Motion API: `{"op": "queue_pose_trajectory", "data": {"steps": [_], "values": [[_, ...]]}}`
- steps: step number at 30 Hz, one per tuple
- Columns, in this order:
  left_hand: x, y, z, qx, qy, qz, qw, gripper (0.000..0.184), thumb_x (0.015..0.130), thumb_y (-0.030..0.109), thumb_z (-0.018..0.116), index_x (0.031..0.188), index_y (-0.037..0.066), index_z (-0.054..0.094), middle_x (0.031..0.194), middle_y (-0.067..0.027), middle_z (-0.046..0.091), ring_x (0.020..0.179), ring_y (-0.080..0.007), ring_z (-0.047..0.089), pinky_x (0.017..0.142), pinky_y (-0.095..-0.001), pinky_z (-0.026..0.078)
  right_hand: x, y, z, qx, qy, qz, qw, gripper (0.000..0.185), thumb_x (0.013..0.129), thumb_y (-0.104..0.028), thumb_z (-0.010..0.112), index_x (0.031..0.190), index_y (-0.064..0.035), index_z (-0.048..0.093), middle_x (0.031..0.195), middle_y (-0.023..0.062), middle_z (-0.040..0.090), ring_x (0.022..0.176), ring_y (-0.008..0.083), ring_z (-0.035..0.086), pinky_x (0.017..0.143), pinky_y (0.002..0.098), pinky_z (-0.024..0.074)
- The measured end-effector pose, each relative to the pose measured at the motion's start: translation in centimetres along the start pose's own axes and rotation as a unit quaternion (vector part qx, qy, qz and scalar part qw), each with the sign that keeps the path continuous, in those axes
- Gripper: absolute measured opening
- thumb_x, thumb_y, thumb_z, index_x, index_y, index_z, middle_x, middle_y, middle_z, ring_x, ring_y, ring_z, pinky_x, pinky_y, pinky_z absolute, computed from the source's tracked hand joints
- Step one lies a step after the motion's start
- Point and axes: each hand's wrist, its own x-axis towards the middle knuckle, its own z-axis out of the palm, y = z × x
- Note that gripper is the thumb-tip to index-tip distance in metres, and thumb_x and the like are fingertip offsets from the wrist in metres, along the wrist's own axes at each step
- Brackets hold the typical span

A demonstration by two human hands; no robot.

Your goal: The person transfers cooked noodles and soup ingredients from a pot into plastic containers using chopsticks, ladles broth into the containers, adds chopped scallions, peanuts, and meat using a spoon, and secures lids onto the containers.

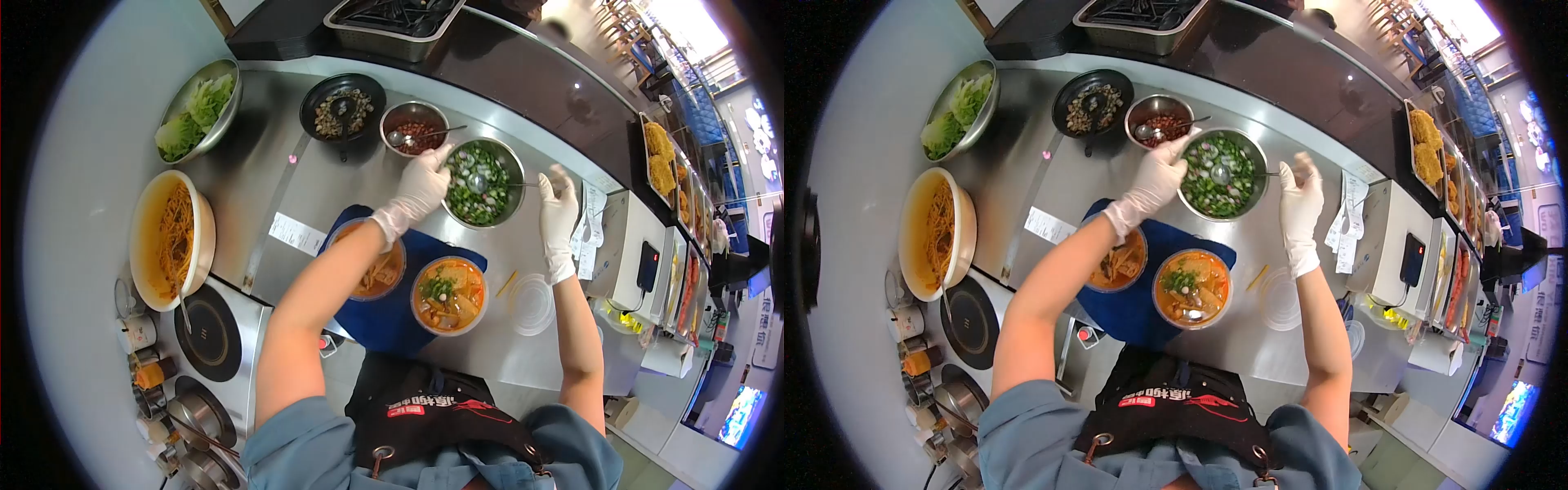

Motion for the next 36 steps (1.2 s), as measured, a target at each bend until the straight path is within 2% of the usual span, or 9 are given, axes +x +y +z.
{"op": "queue_pose_trajectory", "data": {"steps": [5,9,12,17,23,25,29,33,36], "values": [[0.9,0.7,4.8,-0.035,-0.025,-0.185,0.982,0.042,0.084,0.002,0.051,0.125,0.001,0.057,0.113,-0.0191,0.065,0.102,-0.0262,0.064,0.091,-0.0304,0.047,5.1,-3.7,2.1,-0.157,0.115,-0.312,0.930,0.061,0.077,-0.012,0.073,0.132,-0.0018,0.048,0.120,0.0179,0.058,0.114,0.0342,0.051,0.100,0.0414,0.0389],[1.7,-1.6,6.3,-0.033,0.009,-0.124,0.992,0.042,0.085,0.004,0.054,0.126,-0.001,0.057,0.097,-0.0099,0.070,0.076,-0.0146,0.064,0.073,-0.0265,0.051,7.5,-4.2,10.1,-0.157,-0.153,-0.148,0.964,0.060,0.077,-0.019,0.073,0.129,0.0009,0.051,0.107,0.0195,0.063,0.097,0.0347,0.062,0.087,0.0384,0.0489],[1.8,-0.4,3.6,-0.176,-0.037,-0.284,0.942,0.024,0.084,0.007,0.059,0.104,-0.003,0.067,0.077,-0.0074,0.067,0.055,-0.0120,0.060,0.047,-0.0253,0.047,8.8,-3.3,14.8,-0.173,-0.253,0.003,0.952,0.049,0.078,-0.021,0.073,0.119,0.0020,0.059,0.094,0.0190,0.067,0.085,0.0345,0.065,0.081,0.0390,0.0512],[2.2,-2.2,-4.1,0.063,0.182,-0.325,0.926,0.040,0.087,0.038,0.067,0.084,-0.001,0.060,0.066,-0.0066,0.060,0.043,-0.0117,0.051,0.038,-0.0255,0.041,7.5,-4.6,17.2,0.223,-0.270,0.160,0.923,0.022,0.085,-0.017,0.068,0.096,0.0006,0.071,0.074,0.0104,0.068,0.064,0.0133,0.061,0.061,0.0274,0.0483],[5.0,-5.2,-5.7,-0.090,0.190,-0.322,0.923,0.012,0.084,0.007,0.063,0.087,0.001,0.054,0.072,-0.0059,0.058,0.054,-0.0147,0.060,0.042,-0.0253,0.048,5.6,-4.2,17.5,0.201,-0.263,0.061,0.942,0.020,0.088,-0.015,0.063,0.102,-0.0024,0.070,0.080,0.0143,0.068,0.065,0.0173,0.062,0.062,0.0277,0.0493],[4.6,-5.2,-5.8,-0.083,0.177,-0.304,0.932,0.009,0.084,0.003,0.061,0.084,0.002,0.052,0.070,-0.0054,0.056,0.053,-0.0145,0.060,0.041,-0.0253,0.047,5.2,-3.4,16.5,0.110,-0.170,-0.234,0.951,0.018,0.089,-0.011,0.060,0.102,-0.0029,0.069,0.084,0.0168,0.067,0.069,0.0257,0.064,0.064,0.0312,0.0510],[1.9,-3.8,-7.0,-0.087,0.147,-0.225,0.959,0.012,0.083,0.000,0.058,0.079,0.003,0.046,0.067,-0.0044,0.052,0.048,-0.0122,0.054,0.040,-0.0250,0.045,3.0,-4.2,12.0,-0.032,-0.246,-0.332,0.910,0.017,0.088,-0.007,0.059,0.103,-0.0036,0.067,0.084,0.0156,0.065,0.072,0.0290,0.064,0.064,0.0333,0.0516],[0.0,-1.4,-8.6,-0.086,0.132,-0.199,0.967,0.012,0.084,0.000,0.057,0.081,0.003,0.046,0.065,-0.0029,0.049,0.046,-0.0093,0.049,0.041,-0.0246,0.043,-0.6,-4.0,11.4,0.126,-0.208,-0.254,0.936,0.016,0.089,-0.006,0.059,0.102,-0.0021,0.067,0.078,0.0116,0.065,0.064,0.0217,0.062,0.059,0.0302,0.0493],[-1.5,-0.1,-10.1,-0.069,0.113,-0.196,0.972,0.011,0.084,0.001,0.058,0.082,0.004,0.047,0.064,-0.0013,0.048,0.047,-0.0082,0.049,0.042,-0.0238,0.042,-2.3,-4.8,11.3,0.277,-0.228,0.096,0.928,0.020,0.096,-0.013,0.055,0.102,-0.0007,0.069,0.068,0.0005,0.061,0.053,0.0050,0.051,0.049,0.0190,0.0402]]}}
